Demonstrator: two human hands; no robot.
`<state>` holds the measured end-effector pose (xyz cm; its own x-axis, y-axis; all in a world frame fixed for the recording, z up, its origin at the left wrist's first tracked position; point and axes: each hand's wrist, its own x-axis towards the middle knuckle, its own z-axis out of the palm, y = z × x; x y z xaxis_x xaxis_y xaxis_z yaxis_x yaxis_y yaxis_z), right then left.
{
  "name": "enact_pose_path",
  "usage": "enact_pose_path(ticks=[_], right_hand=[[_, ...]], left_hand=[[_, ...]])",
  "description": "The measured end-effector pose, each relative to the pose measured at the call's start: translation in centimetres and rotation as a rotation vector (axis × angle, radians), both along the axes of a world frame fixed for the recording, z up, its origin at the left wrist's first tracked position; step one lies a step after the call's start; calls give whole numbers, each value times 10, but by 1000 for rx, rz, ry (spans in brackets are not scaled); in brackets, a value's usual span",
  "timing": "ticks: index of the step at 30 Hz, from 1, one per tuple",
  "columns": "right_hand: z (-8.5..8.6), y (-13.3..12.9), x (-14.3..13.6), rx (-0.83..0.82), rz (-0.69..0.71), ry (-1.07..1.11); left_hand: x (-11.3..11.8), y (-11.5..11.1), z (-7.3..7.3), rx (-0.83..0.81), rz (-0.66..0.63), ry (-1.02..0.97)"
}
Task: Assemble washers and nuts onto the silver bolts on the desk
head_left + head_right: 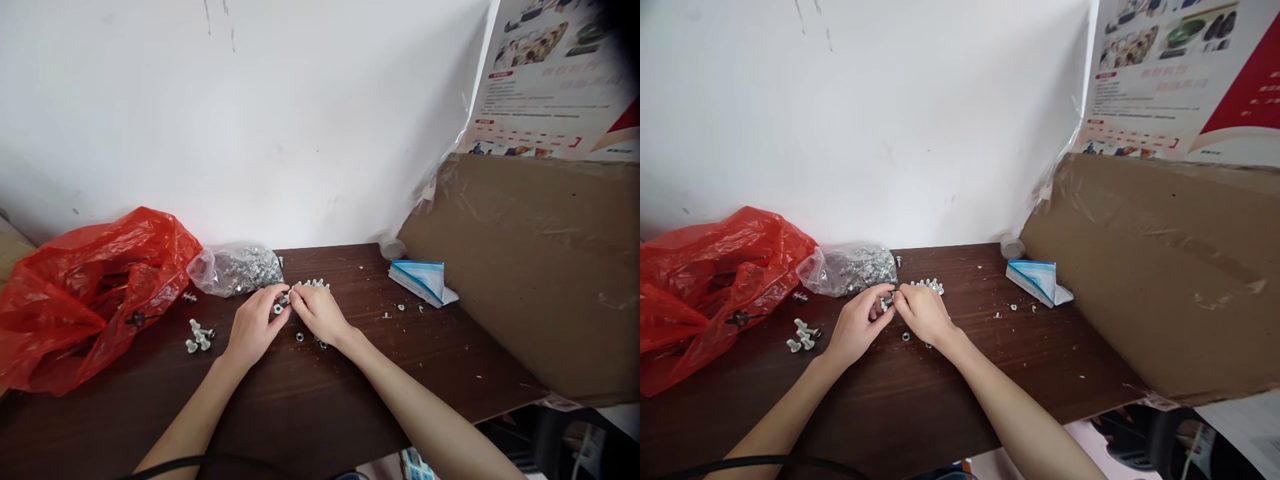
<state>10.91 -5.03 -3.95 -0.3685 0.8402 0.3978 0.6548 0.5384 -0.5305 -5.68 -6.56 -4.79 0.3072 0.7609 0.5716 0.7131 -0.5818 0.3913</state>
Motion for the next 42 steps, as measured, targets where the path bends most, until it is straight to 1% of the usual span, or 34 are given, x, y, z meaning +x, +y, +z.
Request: enact_pose_path(ticks=[5, 11, 17, 19, 22, 25, 31, 36, 42], right_hand=[[0, 0, 0, 7, -9, -11], [0, 0, 0, 14, -16, 5], [0, 1, 1, 44, -60, 55], [0, 0, 1, 49, -52, 69], [-1, -1, 0, 58, -27, 84], [-3, -2, -2, 66, -14, 94], [-6, -2, -3, 82, 2, 119], [-4, -2, -2, 80, -3, 121], [-4, -2, -2, 89, 1, 116]], left_hand=[[1, 0, 1, 17, -12, 20], [1, -1, 4, -12, -37, -1], [2, -1, 4, 0, 4, -58], [2, -1, 3, 23, -27, -79], [3, 0, 2, 36, -108, -103], [3, 1, 0, 24, -142, -159], [3, 1, 0, 10, -149, -158], [5, -1, 2, -49, -66, -131], [3, -1, 4, -64, -115, -129]])
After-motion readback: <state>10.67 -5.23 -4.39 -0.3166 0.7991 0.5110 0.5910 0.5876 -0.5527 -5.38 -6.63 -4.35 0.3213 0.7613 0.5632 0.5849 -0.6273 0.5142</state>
